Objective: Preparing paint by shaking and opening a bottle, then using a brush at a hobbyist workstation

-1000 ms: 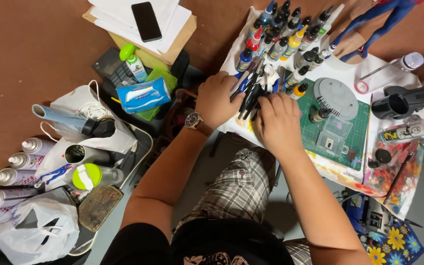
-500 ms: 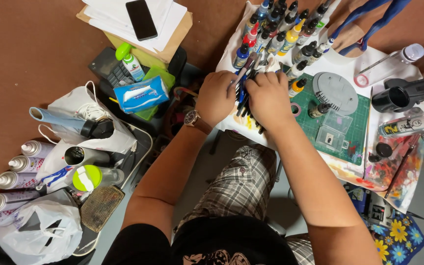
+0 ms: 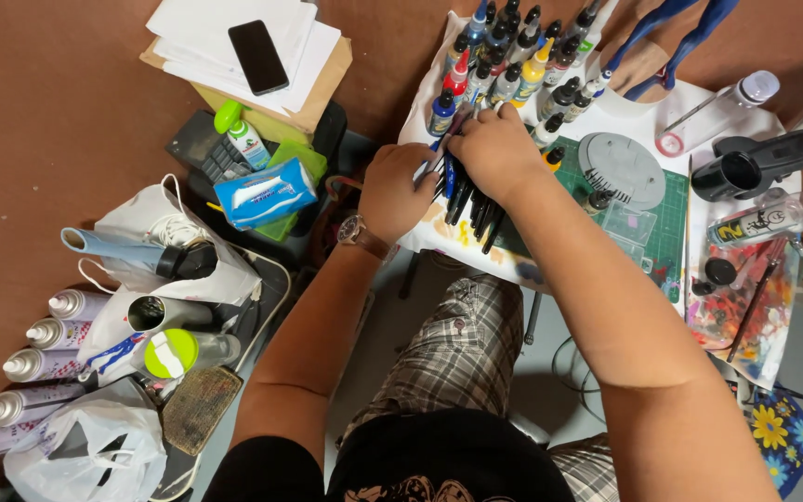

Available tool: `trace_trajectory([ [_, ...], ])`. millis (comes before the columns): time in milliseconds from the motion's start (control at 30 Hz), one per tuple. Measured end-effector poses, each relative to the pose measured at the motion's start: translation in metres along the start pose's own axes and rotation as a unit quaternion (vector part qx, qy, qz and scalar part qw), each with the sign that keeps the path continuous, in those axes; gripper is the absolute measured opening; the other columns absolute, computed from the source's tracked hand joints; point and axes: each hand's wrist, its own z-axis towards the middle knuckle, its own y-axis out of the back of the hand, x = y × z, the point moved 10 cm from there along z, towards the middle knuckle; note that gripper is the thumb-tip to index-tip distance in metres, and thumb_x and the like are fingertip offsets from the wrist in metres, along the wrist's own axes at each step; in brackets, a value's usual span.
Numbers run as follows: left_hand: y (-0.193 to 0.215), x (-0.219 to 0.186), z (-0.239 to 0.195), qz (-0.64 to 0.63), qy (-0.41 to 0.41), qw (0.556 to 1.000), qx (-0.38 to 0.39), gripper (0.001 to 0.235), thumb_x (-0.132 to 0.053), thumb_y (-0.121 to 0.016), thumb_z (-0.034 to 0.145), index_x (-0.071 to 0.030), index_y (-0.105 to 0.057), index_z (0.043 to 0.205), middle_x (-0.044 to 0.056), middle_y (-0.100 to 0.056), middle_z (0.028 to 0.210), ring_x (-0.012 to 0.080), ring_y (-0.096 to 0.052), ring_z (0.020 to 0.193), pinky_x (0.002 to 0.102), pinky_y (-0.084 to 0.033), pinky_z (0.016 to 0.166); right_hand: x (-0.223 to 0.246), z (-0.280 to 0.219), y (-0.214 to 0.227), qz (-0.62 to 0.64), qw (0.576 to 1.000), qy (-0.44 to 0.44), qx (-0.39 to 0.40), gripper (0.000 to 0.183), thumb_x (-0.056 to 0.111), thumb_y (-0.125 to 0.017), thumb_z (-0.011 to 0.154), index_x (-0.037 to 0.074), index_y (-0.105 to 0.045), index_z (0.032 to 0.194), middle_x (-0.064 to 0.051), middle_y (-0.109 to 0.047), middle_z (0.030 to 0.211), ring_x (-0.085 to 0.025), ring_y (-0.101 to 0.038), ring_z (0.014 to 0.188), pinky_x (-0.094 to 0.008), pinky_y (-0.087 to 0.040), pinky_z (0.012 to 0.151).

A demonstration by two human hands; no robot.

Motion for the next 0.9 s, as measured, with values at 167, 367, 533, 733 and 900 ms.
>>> trace_trajectory([
  [167, 0.000, 0.001, -0.001, 0.012, -0.007, 1.000, 0.003, 0.024, -0.019, -0.084, 0.079, -0.017, -0.076, 0.102, 0.002, -0.076, 0.103, 0.0245, -0.070, 0.101, 0.036, -0.057, 0.086, 0.006, 0.000, -0.005, -0.034, 0.998, 0.054, 0.013, 0.020, 0.014, -0.062, 0.093, 0.026, -0.077, 0.098, -0.005, -0.075, 0.097, -0.029, -0.068, 0.097, -0.048, -0.041, 0.091],
  [367, 0.010, -0.009, 0.001, -0.023, -0.039, 0.999, -0.009, 0.017, -0.016, -0.082, 0.083, -0.011, -0.076, 0.098, 0.008, -0.077, 0.100, 0.0273, -0.072, 0.105, 0.039, -0.053, 0.097, 0.009, -0.019, 0.034, -0.067, 0.981, 0.112, -0.145, 0.005, 0.017, -0.068, 0.089, 0.021, -0.071, 0.091, -0.003, -0.068, 0.088, -0.024, -0.065, 0.088, -0.043, -0.045, 0.088],
  [533, 0.022, -0.026, 0.008, -0.038, -0.072, 0.997, 0.004, 0.013, -0.016, -0.070, 0.096, -0.004, -0.072, 0.099, 0.016, -0.075, 0.097, 0.0346, -0.072, 0.106, 0.046, -0.053, 0.097, 0.005, -0.055, 0.102, -0.077, 0.945, 0.132, -0.290, 0.005, 0.020, -0.069, 0.100, 0.018, -0.066, 0.096, -0.003, -0.058, 0.086, -0.022, -0.062, 0.092, -0.038, -0.051, 0.087],
  [733, 0.052, -0.096, 0.004, -0.369, 0.056, 0.928, 0.006, 0.019, -0.007, -0.068, 0.097, -0.009, -0.074, 0.115, 0.006, -0.076, 0.104, 0.0205, -0.072, 0.098, 0.031, -0.058, 0.083, -0.054, -0.165, 0.080, 0.725, 0.558, -0.197, -0.352, 0.017, -0.003, -0.050, 0.104, 0.009, -0.044, 0.114, -0.013, -0.056, 0.080, -0.024, -0.066, 0.067, -0.034, -0.059, 0.060],
  [900, -0.004, -0.151, -0.032, -0.532, 0.125, 0.829, 0.121, 0.025, -0.011, -0.078, 0.091, -0.008, -0.075, 0.116, 0.004, -0.078, 0.096, 0.0077, -0.068, 0.086, 0.025, -0.057, 0.081, -0.025, -0.228, 0.053, 0.813, 0.367, -0.225, -0.393, 0.008, 0.010, -0.054, 0.102, 0.007, -0.050, 0.109, -0.019, -0.053, 0.063, -0.031, -0.063, 0.053, -0.035, -0.055, 0.051],
])
